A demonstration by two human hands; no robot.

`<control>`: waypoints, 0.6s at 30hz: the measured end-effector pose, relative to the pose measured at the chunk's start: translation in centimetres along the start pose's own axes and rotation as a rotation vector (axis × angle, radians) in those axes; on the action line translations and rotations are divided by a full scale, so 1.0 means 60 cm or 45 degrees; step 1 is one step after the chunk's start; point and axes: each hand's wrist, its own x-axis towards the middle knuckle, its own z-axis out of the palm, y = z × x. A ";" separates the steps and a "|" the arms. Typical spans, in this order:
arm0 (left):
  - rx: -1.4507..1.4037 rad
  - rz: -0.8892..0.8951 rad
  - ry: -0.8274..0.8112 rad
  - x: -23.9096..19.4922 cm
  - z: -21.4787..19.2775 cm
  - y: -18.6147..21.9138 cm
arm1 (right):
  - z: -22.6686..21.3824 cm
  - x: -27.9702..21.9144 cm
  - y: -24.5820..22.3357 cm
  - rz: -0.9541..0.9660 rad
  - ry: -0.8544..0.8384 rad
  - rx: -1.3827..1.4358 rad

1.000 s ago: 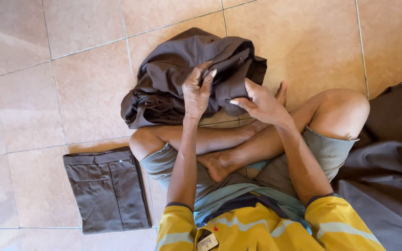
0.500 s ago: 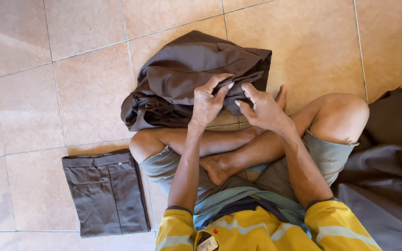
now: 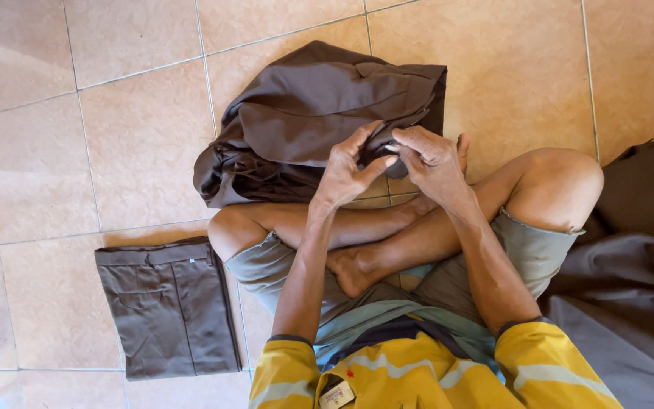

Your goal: The person sits cross-legged on a tiled floor and folds a pair of brown trousers by hand. They smooth the fabric, fold the legs together, and then fold the garment into a compact rectangular shape, repeating the process for a second pair.

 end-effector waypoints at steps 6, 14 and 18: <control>0.671 0.062 0.595 0.011 -0.089 -0.027 | -0.011 0.019 -0.068 -0.198 -0.055 -0.265; 1.398 0.209 0.667 0.022 -0.024 -0.041 | 0.263 0.000 -0.018 0.014 -0.947 -0.326; 1.252 0.150 0.558 0.028 0.047 -0.039 | 0.440 0.012 0.033 0.369 -0.808 -0.452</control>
